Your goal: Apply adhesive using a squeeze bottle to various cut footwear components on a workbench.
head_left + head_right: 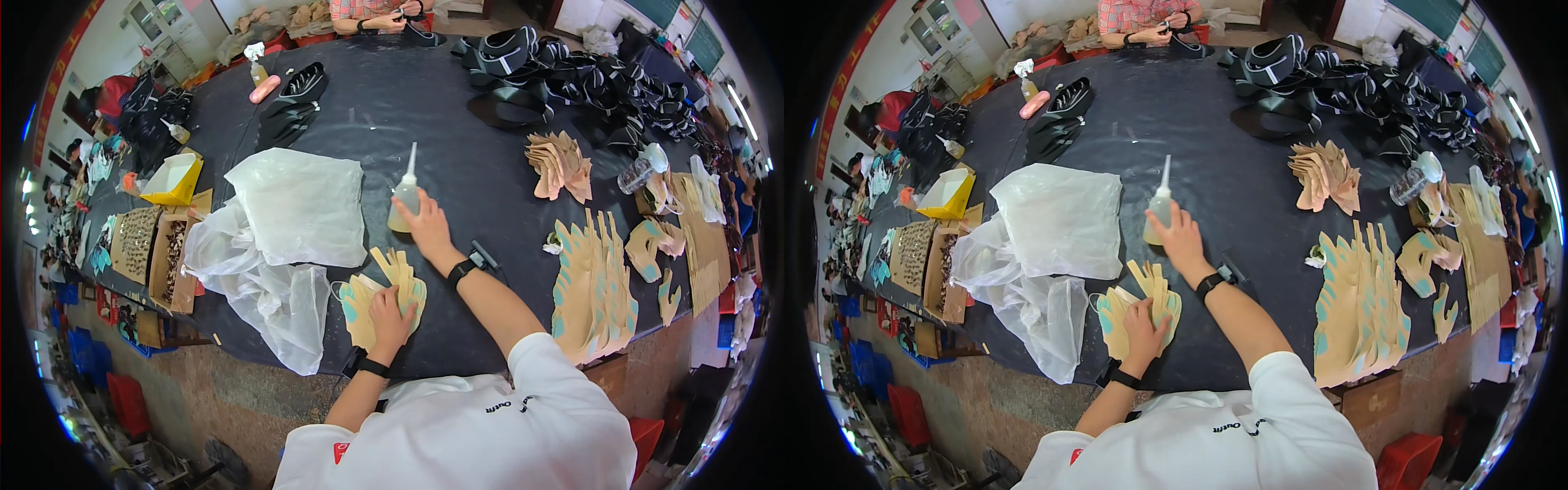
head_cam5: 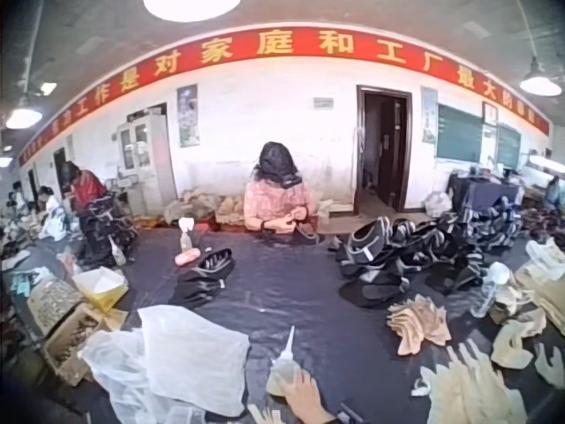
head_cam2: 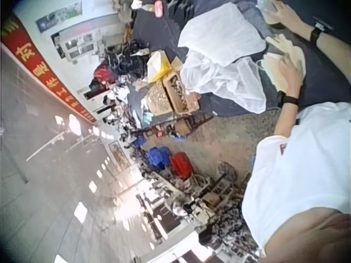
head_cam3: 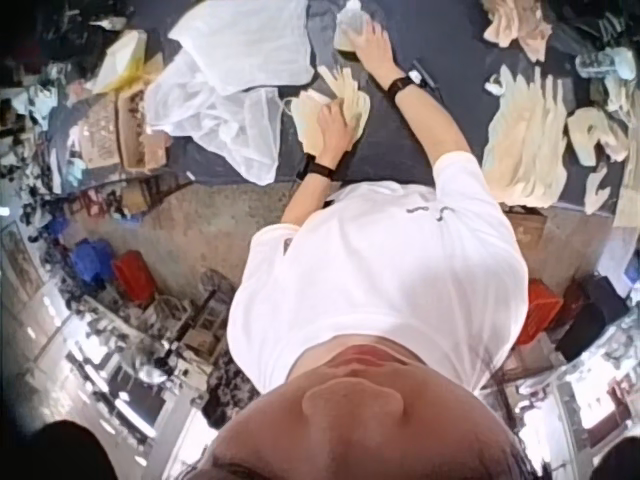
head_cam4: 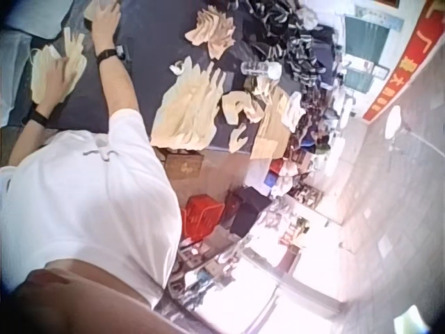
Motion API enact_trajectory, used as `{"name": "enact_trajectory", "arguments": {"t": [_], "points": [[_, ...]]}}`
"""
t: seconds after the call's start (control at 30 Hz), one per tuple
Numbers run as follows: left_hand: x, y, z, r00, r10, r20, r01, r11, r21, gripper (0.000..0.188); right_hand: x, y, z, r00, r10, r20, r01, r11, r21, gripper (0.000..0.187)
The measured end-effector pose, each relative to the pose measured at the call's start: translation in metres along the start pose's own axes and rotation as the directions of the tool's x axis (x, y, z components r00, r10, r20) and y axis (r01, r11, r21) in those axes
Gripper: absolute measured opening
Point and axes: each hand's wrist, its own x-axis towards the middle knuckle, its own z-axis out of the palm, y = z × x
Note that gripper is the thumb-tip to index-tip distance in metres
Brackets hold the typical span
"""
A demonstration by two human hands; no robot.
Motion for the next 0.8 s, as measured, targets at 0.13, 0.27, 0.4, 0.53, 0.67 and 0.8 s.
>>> {"name": "enact_trajectory", "arguments": {"t": [0.13,0.27,0.4,0.53,0.67,0.8], "points": [[-0.007,-0.002,-0.004,0.999,0.048,-0.01,-0.048,0.999,-0.017,0.053,0.01,0.029,0.007,0.998,-0.061,0.023,0.064,0.985,-0.162,0.041],[-0.016,0.0,-0.008,0.999,0.003,0.041,0.001,0.995,-0.096,0.052,0.023,0.032,0.001,0.885,-0.463,-0.055,0.458,0.885,-0.077,0.033],[-0.021,0.001,-0.012,0.991,0.069,0.116,-0.06,0.995,-0.076,0.048,0.018,0.033,0.004,0.89,-0.456,0.015,0.457,0.889,-0.019,0.033],[-0.022,-0.002,-0.012,0.991,0.107,0.075,-0.096,0.986,-0.133,0.045,0.009,0.026,-0.028,0.939,-0.342,0.045,0.329,0.927,0.179,0.048],[-0.024,-0.006,-0.009,0.998,0.008,0.061,0.01,0.958,-0.287,0.037,-0.004,0.02,-0.074,0.991,0.091,-0.095,-0.023,0.831,0.556,0.063],[-0.023,-0.003,-0.007,0.998,-0.018,0.057,0.034,0.957,-0.289,0.031,-0.021,0.036,-0.119,0.869,0.455,0.197,-0.154,-0.13,0.979,0.054]]}}
